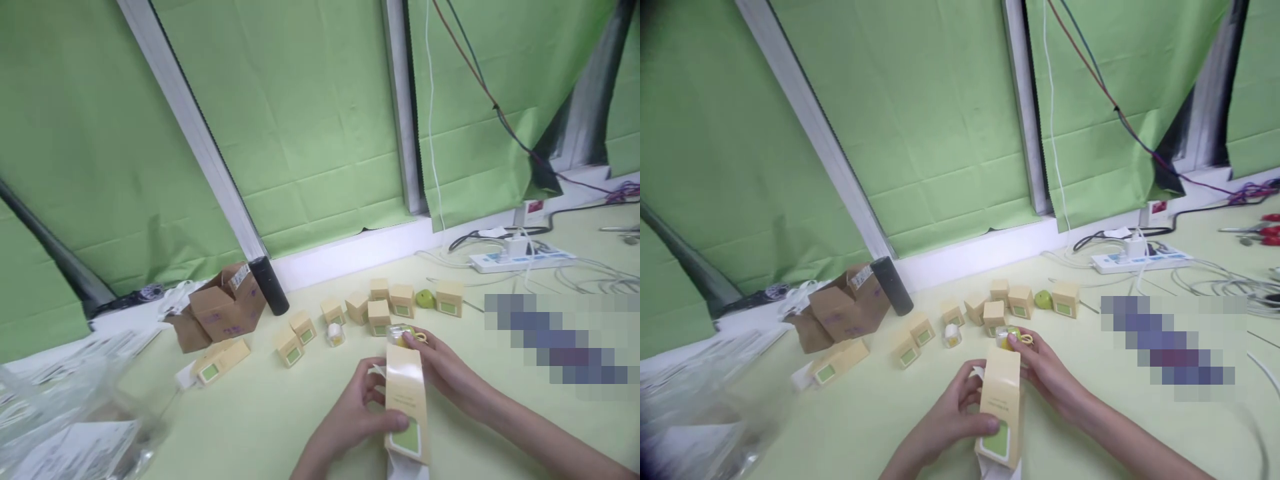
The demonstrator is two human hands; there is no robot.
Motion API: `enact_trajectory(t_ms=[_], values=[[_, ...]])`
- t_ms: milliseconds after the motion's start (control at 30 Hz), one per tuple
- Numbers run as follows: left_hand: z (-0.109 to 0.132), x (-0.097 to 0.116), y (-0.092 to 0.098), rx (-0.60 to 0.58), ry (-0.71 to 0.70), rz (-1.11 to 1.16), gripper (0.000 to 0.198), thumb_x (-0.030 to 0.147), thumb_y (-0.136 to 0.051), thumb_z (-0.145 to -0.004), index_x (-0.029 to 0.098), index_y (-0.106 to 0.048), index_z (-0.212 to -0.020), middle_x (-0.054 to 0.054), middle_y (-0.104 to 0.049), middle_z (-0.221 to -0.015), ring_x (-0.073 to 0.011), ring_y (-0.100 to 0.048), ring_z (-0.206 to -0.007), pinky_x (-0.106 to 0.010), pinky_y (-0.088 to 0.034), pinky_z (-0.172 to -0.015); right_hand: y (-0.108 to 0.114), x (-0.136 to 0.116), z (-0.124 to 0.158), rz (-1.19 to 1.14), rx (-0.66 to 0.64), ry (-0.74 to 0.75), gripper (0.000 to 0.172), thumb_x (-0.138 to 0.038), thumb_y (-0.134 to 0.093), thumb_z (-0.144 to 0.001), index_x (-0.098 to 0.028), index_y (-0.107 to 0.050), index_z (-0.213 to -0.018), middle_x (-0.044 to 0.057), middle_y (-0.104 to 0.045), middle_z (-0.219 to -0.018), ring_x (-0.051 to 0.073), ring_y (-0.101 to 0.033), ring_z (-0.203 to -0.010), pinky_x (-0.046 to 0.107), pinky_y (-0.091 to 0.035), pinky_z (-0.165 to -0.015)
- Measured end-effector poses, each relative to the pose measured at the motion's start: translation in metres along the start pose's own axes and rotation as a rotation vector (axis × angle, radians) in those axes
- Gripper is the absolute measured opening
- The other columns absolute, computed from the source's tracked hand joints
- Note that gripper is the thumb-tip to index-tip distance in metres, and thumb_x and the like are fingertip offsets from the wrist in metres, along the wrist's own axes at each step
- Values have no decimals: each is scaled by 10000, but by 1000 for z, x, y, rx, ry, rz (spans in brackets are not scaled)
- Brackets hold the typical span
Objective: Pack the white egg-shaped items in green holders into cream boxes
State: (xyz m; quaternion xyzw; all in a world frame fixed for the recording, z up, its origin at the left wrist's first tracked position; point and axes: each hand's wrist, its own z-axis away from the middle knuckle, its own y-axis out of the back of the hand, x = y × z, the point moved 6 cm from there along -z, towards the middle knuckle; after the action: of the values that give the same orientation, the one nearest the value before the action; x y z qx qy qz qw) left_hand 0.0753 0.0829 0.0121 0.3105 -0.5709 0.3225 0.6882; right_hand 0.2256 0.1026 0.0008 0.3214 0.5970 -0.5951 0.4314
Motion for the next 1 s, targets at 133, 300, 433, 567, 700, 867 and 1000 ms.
enact_trajectory(t_ms=[133,300,433,567,700,867,1000], values=[[-16,-22,0,12,0,140,812,306,-778,-613,181,-347,-1289,-125,-588,-1115,-274,-564,-1050,-416,-379,-933,4,1,-2,56,-71,-70,305,-500,-563,-814,-203,-578,-880,24,-669,-859,193,-650,-774,305,-518,-673],[-15,-37,3,56,-13,256,801,358,-773,-618,190,-370,-1290,-124,-588,-1081,-289,-565,-1041,-427,-395,-918,5,2,-2,226,-97,-90,319,-507,-563,-808,-211,-578,-925,11,-650,-911,168,-627,-802,303,-498,-743],[-12,-41,1,85,-11,207,812,364,-776,-614,197,-374,-1300,-114,-584,-1070,-270,-573,-1001,-420,-403,-911,2,5,-2,291,-125,-75,336,-511,-552,-802,-198,-596,-916,5,-639,-863,183,-612,-825,340,-481,-787],[-14,-47,2,137,-14,160,923,378,-763,-633,147,-285,-1388,-126,-597,-1061,-268,-566,-1013,-410,-387,-940,-6,4,0,418,-229,-33,286,-419,-556,-805,-212,-645,-980,20,-669,-923,219,-600,-914,361,-461,-828],[-20,-48,-1,131,-48,233,895,404,-749,-643,122,-326,-1380,-128,-620,-1052,-263,-582,-977,-385,-420,-894,-6,3,1,577,-232,-9,267,-389,-560,-788,-211,-703,-928,27,-698,-931,250,-597,-918,368,-445,-853],[-17,-45,-7,137,23,314,531,430,-703,-684,116,-619,-1105,-113,-665,-1009,-273,-599,-958,-345,-451,-805,4,15,-1,647,-161,-82,493,-524,-362,-876,-173,-692,-978,72,-683,-917,283,-570,-940,426,-425,-873],[-11,-40,3,294,-7,393,447,430,-625,-758,154,-586,-1107,-107,-658,-1035,-252,-617,-912,-298,-477,-684,9,13,1,767,-131,126,608,-622,-374,-843,-218,-485,-1283,106,-527,-1235,275,-511,-1091,420,-419,-929]])
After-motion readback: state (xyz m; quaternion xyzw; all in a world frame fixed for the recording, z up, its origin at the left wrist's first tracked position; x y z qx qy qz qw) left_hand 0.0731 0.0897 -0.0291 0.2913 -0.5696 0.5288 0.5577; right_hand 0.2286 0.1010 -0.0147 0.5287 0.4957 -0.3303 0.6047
